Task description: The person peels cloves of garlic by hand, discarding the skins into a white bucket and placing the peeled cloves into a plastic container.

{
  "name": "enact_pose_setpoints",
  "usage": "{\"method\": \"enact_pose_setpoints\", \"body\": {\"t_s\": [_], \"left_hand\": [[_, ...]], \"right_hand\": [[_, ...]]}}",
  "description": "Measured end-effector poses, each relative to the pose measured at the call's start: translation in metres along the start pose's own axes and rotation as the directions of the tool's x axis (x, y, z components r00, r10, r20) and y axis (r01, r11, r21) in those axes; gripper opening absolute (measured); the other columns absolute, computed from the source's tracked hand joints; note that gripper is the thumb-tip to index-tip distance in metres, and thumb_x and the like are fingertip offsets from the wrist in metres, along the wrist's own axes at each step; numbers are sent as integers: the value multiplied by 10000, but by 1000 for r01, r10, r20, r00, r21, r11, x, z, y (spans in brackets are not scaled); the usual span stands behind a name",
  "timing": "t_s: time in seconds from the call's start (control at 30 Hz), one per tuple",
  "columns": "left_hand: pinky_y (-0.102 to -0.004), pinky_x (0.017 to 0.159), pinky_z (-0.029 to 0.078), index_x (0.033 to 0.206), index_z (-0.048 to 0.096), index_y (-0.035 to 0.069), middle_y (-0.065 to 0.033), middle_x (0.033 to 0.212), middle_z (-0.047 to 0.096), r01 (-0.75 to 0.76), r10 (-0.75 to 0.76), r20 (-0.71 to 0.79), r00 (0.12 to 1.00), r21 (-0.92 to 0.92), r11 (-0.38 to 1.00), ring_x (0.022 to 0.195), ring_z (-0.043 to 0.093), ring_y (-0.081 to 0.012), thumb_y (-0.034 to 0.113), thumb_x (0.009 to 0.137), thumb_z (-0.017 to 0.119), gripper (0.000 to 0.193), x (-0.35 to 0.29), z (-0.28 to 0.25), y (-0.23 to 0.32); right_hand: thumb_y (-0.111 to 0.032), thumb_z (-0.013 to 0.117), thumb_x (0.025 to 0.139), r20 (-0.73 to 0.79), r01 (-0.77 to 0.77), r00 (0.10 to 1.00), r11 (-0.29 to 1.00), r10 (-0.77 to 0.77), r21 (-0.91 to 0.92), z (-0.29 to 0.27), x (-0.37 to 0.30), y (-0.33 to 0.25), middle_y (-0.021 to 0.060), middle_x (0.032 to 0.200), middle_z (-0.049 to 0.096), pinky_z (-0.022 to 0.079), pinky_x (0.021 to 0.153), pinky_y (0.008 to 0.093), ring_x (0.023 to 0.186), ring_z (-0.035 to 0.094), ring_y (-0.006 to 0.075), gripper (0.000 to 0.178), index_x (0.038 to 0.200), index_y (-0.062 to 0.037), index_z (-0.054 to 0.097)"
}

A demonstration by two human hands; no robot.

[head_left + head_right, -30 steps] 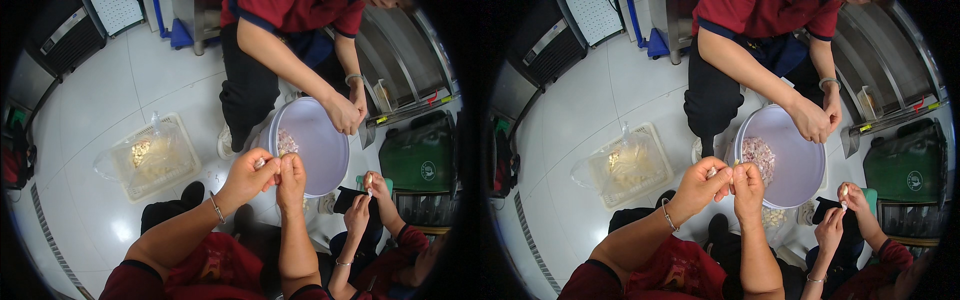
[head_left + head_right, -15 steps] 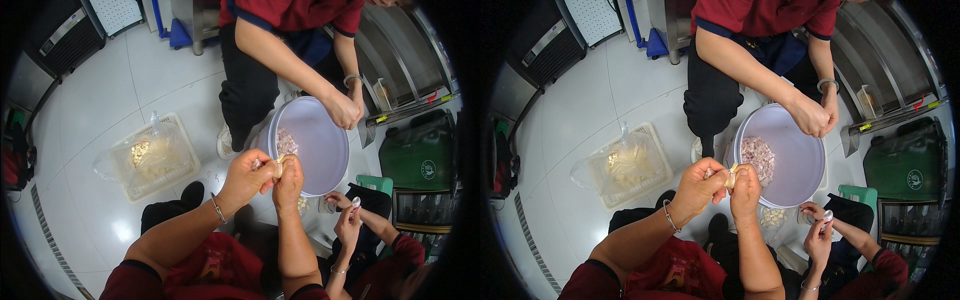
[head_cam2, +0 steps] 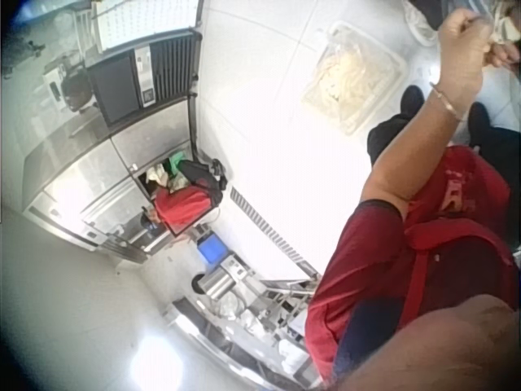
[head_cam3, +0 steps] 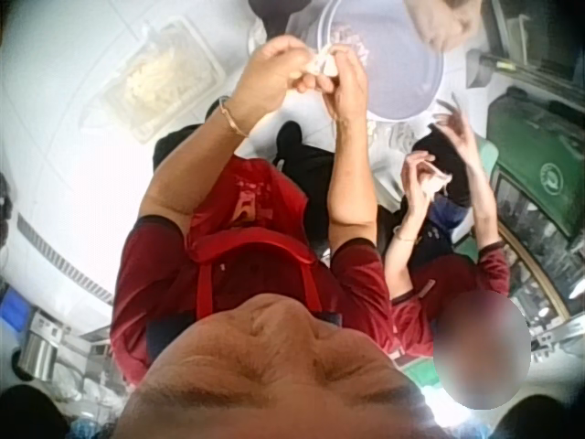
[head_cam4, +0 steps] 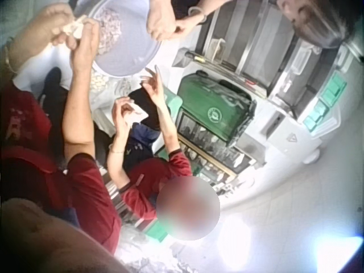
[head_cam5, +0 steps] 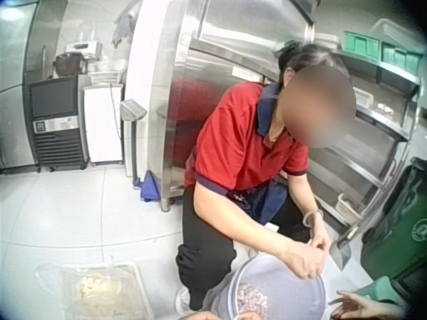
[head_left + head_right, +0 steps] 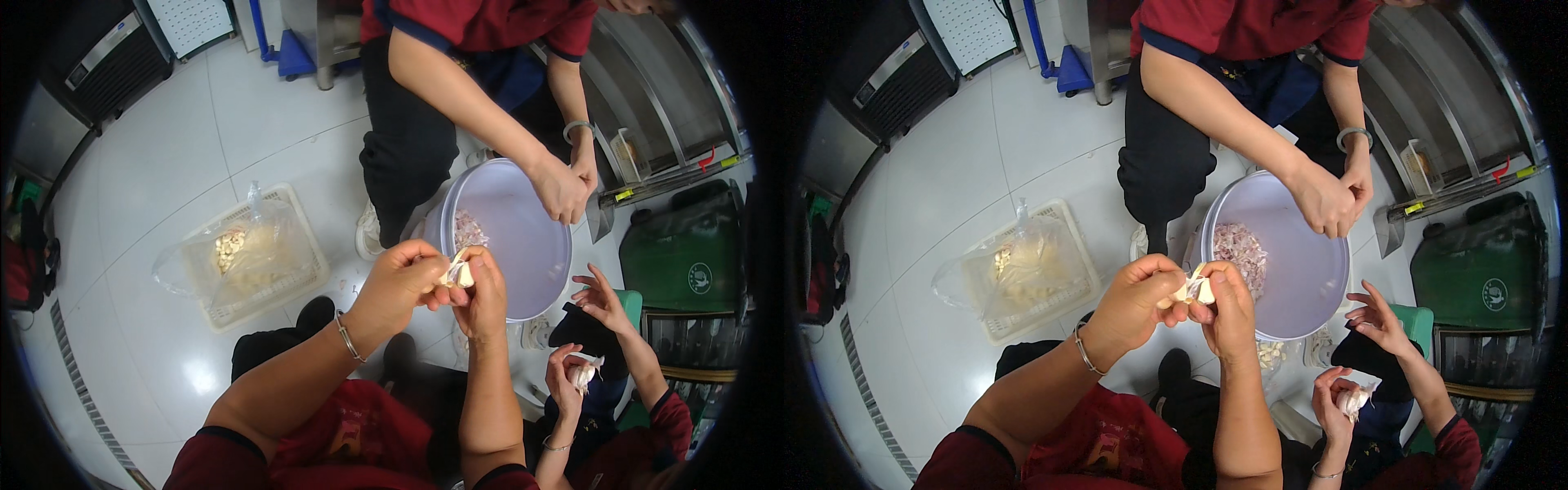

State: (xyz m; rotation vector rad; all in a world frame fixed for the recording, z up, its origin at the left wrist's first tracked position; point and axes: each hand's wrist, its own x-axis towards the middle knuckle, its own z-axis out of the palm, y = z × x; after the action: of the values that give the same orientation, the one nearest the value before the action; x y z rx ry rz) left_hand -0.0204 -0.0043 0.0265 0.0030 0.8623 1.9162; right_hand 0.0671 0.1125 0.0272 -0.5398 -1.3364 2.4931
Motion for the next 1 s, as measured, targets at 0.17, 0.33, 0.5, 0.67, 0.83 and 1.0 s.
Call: {"method": "enact_pose_setpoints", "body": {"t_s": [0.17, 0.33, 0.5, 0.67, 0.83, 1.0], "left_hand": [[-234, 524, 451, 882, 564, 50, -100, 856, 615, 146, -79, 221, 972, -307, 941, 704, 603, -159, 191, 857, 519, 150, 9, -18, -2], [-255, 609, 504, 910, 597, 49, -108, 885, 634, 157, -143, 69, 987, -324, 933, 810, 623, -193, 108, 839, 524, 117, -2, 7, 11], [-248, 618, 498, 945, 605, 49, -90, 891, 637, 220, -212, 57, 975, -320, 922, 790, 620, -179, 91, 847, 570, 113, 4, -11, -5], [-225, 566, 446, 1022, 617, 53, -35, 852, 616, 115, -116, -16, 993, -94, 989, 696, 567, -107, 167, 878, 620, 183, 9, -11, -14], [-219, 554, 420, 1122, 600, 34, -5, 837, 591, 132, -132, 120, 984, 10, 991, 671, 523, -74, 157, 872, 634, 281, 4, -1, -10], [-209, 539, 434, 1085, 616, 7, -14, 827, 606, -43, 38, 29, 999, 192, 980, 640, 518, -62, 111, 861, 638, 248, 0, 2, -5]], "right_hand": [[-276, 431, 976, 173, 88, 970, 914, -168, 397, -12, 5, -4, 49, 688, 486, 336, 498, 233, 516, 376, 92, 257, 994, -25, 486], [-252, 535, 936, -70, 167, 985, 979, -159, 114, -11, 1, -10, 104, 874, 596, 468, 638, 232, 692, 542, 123, 275, 1068, -13, 501], [-171, 609, 894, -71, 225, 972, 973, -222, 41, -16, 0, -9, 130, 980, 629, 487, 702, 226, 762, 584, 132, 240, 1061, -20, 526], [-93, 612, 876, -133, 315, 934, 941, -330, -127, -15, 2, 1, 101, 1068, 585, 460, 703, 217, 818, 551, 116, 174, 1032, -22, 580], [-26, 644, 831, -47, 332, 928, 877, -370, -347, -9, 2, 5, 30, 979, 501, 448, 733, 220, 864, 524, 104, 183, 1012, -5, 634], [-16, 659, 815, -42, 361, 895, 779, -443, -513, -6, -3, -1, 49, 988, 553, 455, 738, 225, 842, 544, 112, 177, 990, 4, 648]]}}
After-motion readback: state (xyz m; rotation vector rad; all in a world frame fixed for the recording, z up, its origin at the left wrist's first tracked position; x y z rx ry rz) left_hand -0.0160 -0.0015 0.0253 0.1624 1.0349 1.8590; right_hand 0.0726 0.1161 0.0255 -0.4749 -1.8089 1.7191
